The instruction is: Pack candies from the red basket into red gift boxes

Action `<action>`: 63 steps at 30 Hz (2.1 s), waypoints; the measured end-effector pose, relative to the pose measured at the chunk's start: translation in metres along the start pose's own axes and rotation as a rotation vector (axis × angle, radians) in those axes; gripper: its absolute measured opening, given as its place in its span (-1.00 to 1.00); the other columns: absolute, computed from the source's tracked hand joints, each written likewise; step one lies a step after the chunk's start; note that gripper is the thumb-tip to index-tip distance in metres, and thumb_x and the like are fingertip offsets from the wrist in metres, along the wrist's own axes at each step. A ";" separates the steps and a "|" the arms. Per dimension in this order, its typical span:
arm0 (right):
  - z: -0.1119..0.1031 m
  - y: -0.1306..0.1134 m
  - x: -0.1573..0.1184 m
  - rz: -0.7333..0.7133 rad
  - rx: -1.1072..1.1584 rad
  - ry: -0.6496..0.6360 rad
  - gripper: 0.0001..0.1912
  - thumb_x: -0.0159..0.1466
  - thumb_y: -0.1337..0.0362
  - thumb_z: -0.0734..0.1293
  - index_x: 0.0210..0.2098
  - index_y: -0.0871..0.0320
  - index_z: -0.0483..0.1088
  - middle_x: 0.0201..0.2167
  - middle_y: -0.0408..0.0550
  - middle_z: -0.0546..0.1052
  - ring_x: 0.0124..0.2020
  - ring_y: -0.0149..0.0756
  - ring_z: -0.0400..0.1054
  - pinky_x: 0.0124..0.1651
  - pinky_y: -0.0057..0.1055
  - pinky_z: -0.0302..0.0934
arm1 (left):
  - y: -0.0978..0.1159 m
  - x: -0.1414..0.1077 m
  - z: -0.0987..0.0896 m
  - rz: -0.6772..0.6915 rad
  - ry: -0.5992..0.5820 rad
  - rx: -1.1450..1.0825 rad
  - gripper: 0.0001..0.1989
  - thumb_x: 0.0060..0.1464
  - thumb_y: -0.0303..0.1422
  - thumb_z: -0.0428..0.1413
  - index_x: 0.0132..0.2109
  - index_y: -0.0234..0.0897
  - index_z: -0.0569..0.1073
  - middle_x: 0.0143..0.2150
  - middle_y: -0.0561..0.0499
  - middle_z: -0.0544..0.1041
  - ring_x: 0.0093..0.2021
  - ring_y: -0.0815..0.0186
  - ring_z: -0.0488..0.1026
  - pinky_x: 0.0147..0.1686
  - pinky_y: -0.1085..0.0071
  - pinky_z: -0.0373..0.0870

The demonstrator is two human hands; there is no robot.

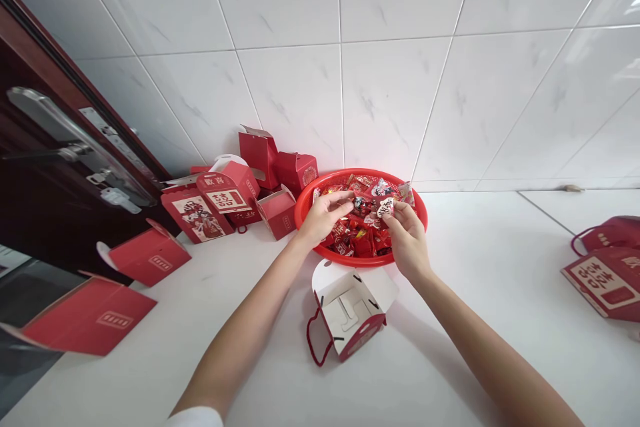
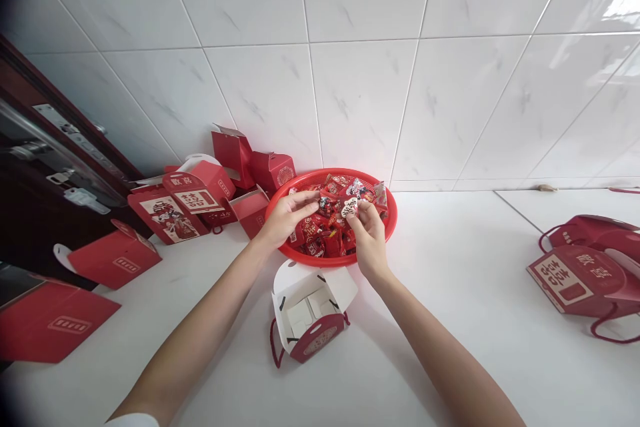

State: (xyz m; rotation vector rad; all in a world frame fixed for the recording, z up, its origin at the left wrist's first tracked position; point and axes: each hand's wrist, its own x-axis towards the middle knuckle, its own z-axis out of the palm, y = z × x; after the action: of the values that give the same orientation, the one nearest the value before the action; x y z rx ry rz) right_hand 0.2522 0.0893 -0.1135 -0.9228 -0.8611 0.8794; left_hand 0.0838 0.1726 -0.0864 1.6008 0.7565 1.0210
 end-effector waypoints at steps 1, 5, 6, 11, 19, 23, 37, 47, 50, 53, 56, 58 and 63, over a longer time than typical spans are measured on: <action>0.000 0.000 0.000 -0.002 -0.016 0.002 -0.69 0.16 0.06 0.48 -0.17 0.02 0.43 -0.16 -0.10 0.61 -0.09 -0.14 0.49 0.09 -0.15 0.38 | 0.000 -0.003 0.004 -0.024 0.004 -0.025 -0.58 0.03 -0.25 0.35 0.04 -0.28 0.65 0.11 -0.13 0.66 0.17 0.01 0.53 0.27 0.04 0.36; -0.001 -0.002 0.000 -0.021 -0.081 -0.022 -0.71 0.17 0.05 0.48 -0.20 0.02 0.43 -0.21 -0.11 0.60 -0.12 -0.17 0.47 0.03 -0.20 0.38 | 0.002 -0.011 0.015 -0.124 0.000 -0.119 -0.58 -0.05 -0.30 0.39 0.00 -0.28 0.66 0.05 -0.11 0.67 0.14 0.00 0.54 0.23 0.03 0.40; -0.001 -0.003 0.000 -0.028 -0.094 -0.039 -0.72 0.18 0.05 0.48 -0.21 0.02 0.43 -0.23 -0.11 0.60 -0.14 -0.18 0.47 0.01 -0.20 0.38 | 0.003 -0.013 0.016 -0.144 -0.020 -0.145 -0.58 -0.07 -0.29 0.40 -0.02 -0.28 0.66 0.02 -0.10 0.68 0.11 0.01 0.56 0.20 0.05 0.42; 0.000 -0.007 -0.002 -0.038 -0.131 -0.118 -0.71 0.21 0.02 0.47 -0.20 0.03 0.44 -0.23 -0.10 0.61 -0.12 -0.17 0.48 0.02 -0.20 0.39 | 0.010 -0.018 0.019 -0.200 -0.027 -0.184 -0.61 -0.10 -0.13 0.41 -0.16 -0.29 0.70 -0.16 -0.07 0.68 -0.08 0.09 0.58 -0.08 0.20 0.55; 0.001 -0.007 -0.003 -0.026 -0.147 -0.134 -0.69 0.22 -0.02 0.46 -0.20 0.01 0.41 -0.20 -0.10 0.62 -0.11 -0.15 0.49 0.03 -0.20 0.39 | 0.004 -0.021 0.022 -0.116 0.115 -0.141 -0.59 -0.15 -0.12 0.44 -0.17 -0.29 0.72 -0.19 -0.10 0.71 -0.09 0.07 0.59 0.03 0.18 0.46; 0.000 -0.008 -0.003 0.008 -0.150 -0.171 -0.63 0.24 -0.08 0.45 -0.15 0.01 0.41 -0.20 -0.08 0.63 -0.14 -0.13 0.51 -0.05 -0.20 0.42 | 0.002 -0.022 0.023 -0.099 0.174 -0.129 -0.59 -0.16 -0.11 0.44 -0.19 -0.28 0.73 -0.20 -0.10 0.72 -0.08 0.05 0.59 0.03 0.17 0.46; 0.000 -0.009 -0.004 0.024 -0.154 -0.195 -0.59 0.20 -0.11 0.48 -0.14 0.00 0.44 -0.26 -0.11 0.64 -0.19 -0.13 0.51 -0.03 -0.17 0.42 | 0.002 -0.025 0.021 -0.113 0.166 -0.110 -0.68 -0.09 -0.19 0.36 -0.19 -0.26 0.70 -0.21 -0.05 0.69 -0.09 0.10 0.58 0.04 0.17 0.48; -0.001 -0.004 -0.003 -0.036 -0.212 -0.253 -0.67 0.23 0.00 0.48 -0.13 0.03 0.46 -0.20 -0.06 0.66 -0.15 -0.11 0.52 -0.02 -0.15 0.40 | 0.007 -0.024 0.019 -0.232 0.122 -0.077 -0.82 -0.20 -0.35 0.30 -0.34 -0.26 0.65 -0.33 0.04 0.63 -0.25 0.24 0.52 -0.11 0.31 0.46; -0.001 -0.003 -0.002 -0.062 -0.225 -0.244 -0.66 0.23 0.01 0.47 -0.09 0.03 0.49 -0.15 -0.05 0.66 -0.08 -0.08 0.53 0.05 -0.12 0.40 | 0.009 -0.025 0.020 -0.237 0.059 -0.077 -0.79 -0.14 -0.26 0.32 -0.33 -0.28 0.64 -0.42 0.08 0.55 -0.43 0.36 0.39 -0.34 0.40 0.38; -0.001 -0.003 -0.002 -0.063 -0.245 -0.266 -0.67 0.23 0.01 0.48 -0.10 0.03 0.52 -0.15 -0.06 0.66 -0.06 -0.05 0.53 0.08 -0.11 0.39 | 0.007 -0.026 0.022 -0.181 0.026 -0.029 -0.67 -0.06 -0.10 0.33 -0.29 -0.28 0.65 -0.43 0.09 0.52 -0.50 0.42 0.31 -0.47 0.44 0.28; -0.001 -0.004 -0.001 -0.053 -0.251 -0.298 -0.66 0.23 0.00 0.48 -0.09 0.02 0.53 -0.12 -0.06 0.66 -0.03 -0.03 0.53 0.10 -0.09 0.39 | 0.002 -0.026 0.024 -0.172 0.044 0.010 -0.58 -0.03 -0.01 0.33 -0.24 -0.30 0.65 -0.39 0.07 0.54 -0.56 0.45 0.28 -0.55 0.45 0.21; -0.001 -0.005 -0.002 -0.037 -0.246 -0.318 -0.64 0.23 -0.01 0.48 -0.06 0.03 0.53 -0.10 -0.05 0.65 -0.03 -0.04 0.52 0.07 -0.11 0.40 | 0.000 -0.026 0.023 -0.180 0.070 0.015 -0.56 -0.02 0.00 0.34 -0.22 -0.31 0.65 -0.36 0.04 0.56 -0.58 0.45 0.29 -0.56 0.44 0.22; -0.002 -0.005 -0.002 -0.004 -0.263 -0.330 -0.58 0.15 0.02 0.55 -0.08 0.04 0.50 -0.19 -0.09 0.63 -0.16 -0.10 0.52 -0.07 -0.17 0.44 | 0.000 -0.026 0.021 -0.157 0.057 0.012 -0.57 -0.03 0.03 0.34 -0.30 -0.29 0.64 -0.47 0.08 0.51 -0.59 0.42 0.29 -0.57 0.43 0.22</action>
State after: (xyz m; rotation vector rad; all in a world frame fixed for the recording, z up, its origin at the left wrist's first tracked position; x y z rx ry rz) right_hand 0.2547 0.0854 -0.1100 -1.0162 -1.2856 0.9446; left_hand 0.0910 0.1415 -0.0943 1.5019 0.9139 0.9533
